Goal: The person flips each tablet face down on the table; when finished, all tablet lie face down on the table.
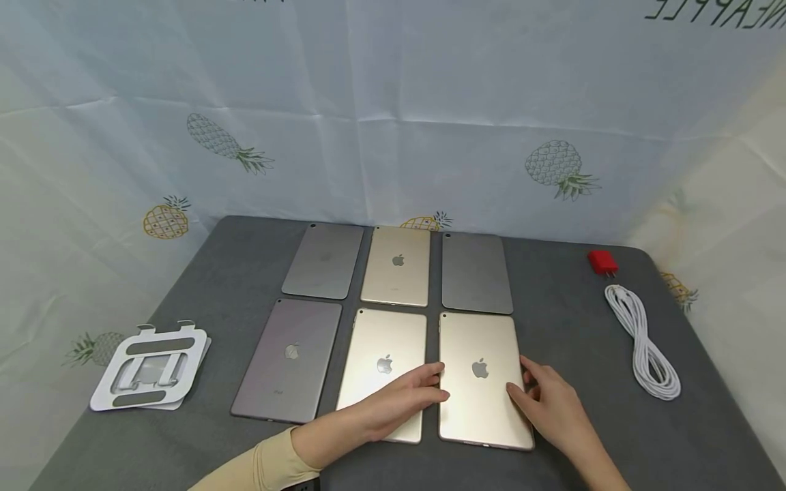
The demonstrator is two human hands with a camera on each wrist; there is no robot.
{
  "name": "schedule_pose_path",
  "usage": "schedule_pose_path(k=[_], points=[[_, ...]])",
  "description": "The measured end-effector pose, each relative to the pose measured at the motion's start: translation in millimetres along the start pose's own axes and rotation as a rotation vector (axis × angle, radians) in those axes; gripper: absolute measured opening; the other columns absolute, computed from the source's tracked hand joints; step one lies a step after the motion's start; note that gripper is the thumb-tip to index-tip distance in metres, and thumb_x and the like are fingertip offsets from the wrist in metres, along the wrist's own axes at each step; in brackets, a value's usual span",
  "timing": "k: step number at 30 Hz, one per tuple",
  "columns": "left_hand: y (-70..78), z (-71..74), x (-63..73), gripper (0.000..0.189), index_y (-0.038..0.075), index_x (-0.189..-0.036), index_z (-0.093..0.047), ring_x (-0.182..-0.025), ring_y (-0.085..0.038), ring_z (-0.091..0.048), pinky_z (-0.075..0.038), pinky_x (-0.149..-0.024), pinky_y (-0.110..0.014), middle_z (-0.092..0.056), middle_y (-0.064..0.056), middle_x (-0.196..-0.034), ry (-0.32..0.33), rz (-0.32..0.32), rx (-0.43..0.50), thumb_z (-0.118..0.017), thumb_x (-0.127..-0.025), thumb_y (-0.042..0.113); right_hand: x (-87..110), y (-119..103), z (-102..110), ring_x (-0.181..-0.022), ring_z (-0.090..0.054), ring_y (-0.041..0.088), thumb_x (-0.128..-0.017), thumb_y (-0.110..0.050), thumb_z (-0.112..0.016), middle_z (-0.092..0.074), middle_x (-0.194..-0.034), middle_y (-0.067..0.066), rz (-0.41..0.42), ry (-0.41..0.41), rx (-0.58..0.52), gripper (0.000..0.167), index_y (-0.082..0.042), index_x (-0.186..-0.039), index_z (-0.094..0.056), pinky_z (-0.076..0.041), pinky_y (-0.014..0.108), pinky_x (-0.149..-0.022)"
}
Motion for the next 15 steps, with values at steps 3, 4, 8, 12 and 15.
schedule_pose_path(k=[3, 4, 8, 12, 15], points=[[-0.2, 0.0, 0.3, 0.07, -0.009, -0.149, -0.022, -0.141, -0.033, -0.023, -0.024, -0.114, -0.046, -0.027, -0.027, -0.148, -0.006, -0.008, 0.011, -0.055, -0.092, 0.015, -1.0, -2, 1, -0.076, -0.055, 0.014, -0.092, -0.031, -0.068, -0.058, -0.097, 0.007, 0.001, -0.004, 0.032, 0.061, 0.011, -0.133, -0.051, -0.044, 0.029, -0.057], [-0.1, -0.2, 0.6, 0.07, -0.009, -0.149, -0.022, -0.141, -0.032, -0.023, -0.026, -0.114, -0.045, -0.027, -0.027, -0.148, -0.009, -0.01, 0.014, -0.055, -0.093, 0.015, -1.2, -3, 2, -0.075, -0.056, 0.014, -0.092, -0.031, -0.067, -0.058, -0.096, 0.007, 0.001, -0.006, 0.041, 0.061, 0.011, -0.132, -0.051, -0.044, 0.03, -0.057], [0.2, -0.9, 1.3, 0.07, -0.008, -0.15, -0.022, -0.141, -0.032, -0.024, -0.028, -0.113, -0.045, -0.026, -0.026, -0.149, -0.003, -0.01, 0.026, -0.055, -0.092, 0.015, -1.9, -7, 3, -0.072, -0.057, 0.014, -0.093, -0.03, -0.066, -0.06, -0.094, 0.007, 0.011, 0.0, 0.066, 0.058, 0.012, -0.131, -0.052, -0.045, 0.032, -0.057], [-0.3, -1.3, 2.8, 0.071, -0.007, -0.15, -0.023, -0.142, -0.033, -0.023, -0.023, -0.114, -0.047, -0.027, -0.024, -0.15, 0.014, -0.002, -0.007, -0.056, -0.091, 0.017, -1.2, -12, 4, -0.067, -0.053, 0.013, -0.092, -0.026, -0.067, -0.06, -0.091, 0.008, 0.043, 0.033, 0.097, 0.054, 0.013, -0.126, -0.055, -0.043, 0.033, -0.055], [-1.3, -0.6, 4.7, 0.072, -0.006, -0.15, -0.025, -0.142, -0.033, -0.024, -0.022, -0.114, -0.049, -0.028, -0.023, -0.15, 0.018, 0.007, -0.036, -0.057, -0.091, 0.018, 0.1, -13, 4, -0.065, -0.05, 0.013, -0.09, -0.022, -0.068, -0.059, -0.087, 0.006, 0.07, 0.059, 0.116, 0.049, 0.013, -0.123, -0.058, -0.041, 0.033, -0.054]])
Point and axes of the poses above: each hand's wrist, its own x-axis away from the middle knuckle, its own z-axis out of the back of the hand, y = z × x, the point moved 7 cm from there along -x, towards the middle knuckle
